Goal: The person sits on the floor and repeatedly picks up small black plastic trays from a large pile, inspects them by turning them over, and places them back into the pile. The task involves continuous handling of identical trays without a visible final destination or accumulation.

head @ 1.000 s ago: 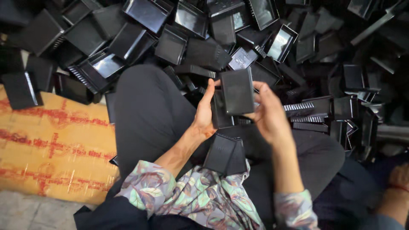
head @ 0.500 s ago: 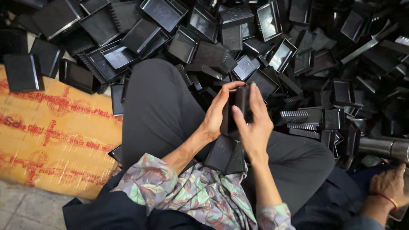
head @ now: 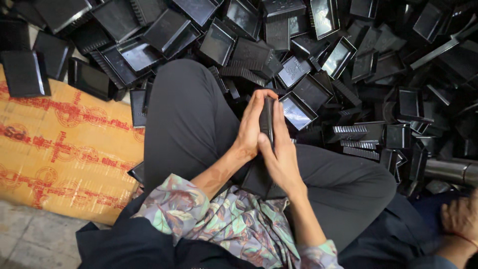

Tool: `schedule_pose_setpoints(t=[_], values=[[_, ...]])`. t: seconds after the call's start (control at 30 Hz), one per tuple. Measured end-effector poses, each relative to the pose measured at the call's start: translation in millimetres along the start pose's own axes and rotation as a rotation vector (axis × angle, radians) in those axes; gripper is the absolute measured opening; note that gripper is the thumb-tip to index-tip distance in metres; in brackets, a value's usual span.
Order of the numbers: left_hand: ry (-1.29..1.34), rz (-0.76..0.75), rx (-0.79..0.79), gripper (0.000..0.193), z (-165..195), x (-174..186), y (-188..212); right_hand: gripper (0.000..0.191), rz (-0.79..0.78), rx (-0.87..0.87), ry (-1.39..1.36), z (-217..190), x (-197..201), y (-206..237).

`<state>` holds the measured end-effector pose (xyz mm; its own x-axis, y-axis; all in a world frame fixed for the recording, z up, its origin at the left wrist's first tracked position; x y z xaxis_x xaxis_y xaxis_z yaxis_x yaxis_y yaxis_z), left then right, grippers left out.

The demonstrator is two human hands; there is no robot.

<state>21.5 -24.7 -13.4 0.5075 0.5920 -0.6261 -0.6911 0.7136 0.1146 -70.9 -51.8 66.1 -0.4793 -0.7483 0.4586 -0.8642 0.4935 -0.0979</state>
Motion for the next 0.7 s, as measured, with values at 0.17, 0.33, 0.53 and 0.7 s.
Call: schedule_pose_setpoints(t=[0.17,0.33,0.53,0.7], values=[[0.082,-0.195,0.107,0.044,29.7,0.4,-0.9,0.056,0.289,-0.102,-0.106,-1.5,30.6,17.6],[-0.257,-0.452,-0.139,0.052,52.2,-7.8,8.2,0.04,0.499,0.018,-0.162,6.2,67.9,31.2],[-0.509,-0.365,-0.057,0.039,38.9,-4.4,12.7,0.029,0.431,-0.129,-0.391,27.8,74.5,35.7],[-1.046,-0.456,-0.163,0.032,54.1,15.8,47.4,0.023,0.349,-0.307,-0.677,32.8,105.9,72.7]])
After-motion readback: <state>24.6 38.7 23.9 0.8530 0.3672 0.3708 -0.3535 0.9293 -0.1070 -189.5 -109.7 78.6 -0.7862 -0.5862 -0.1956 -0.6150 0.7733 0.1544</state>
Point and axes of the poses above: each hand's wrist, its own y-axis away from the middle knuckle, its own x-axis out of the back of the hand, z = x × y, the point moved 3 cm from there along -y, towards the middle knuckle, and after that the axes turned 9 degrees about -y, right-handed, at the moved point
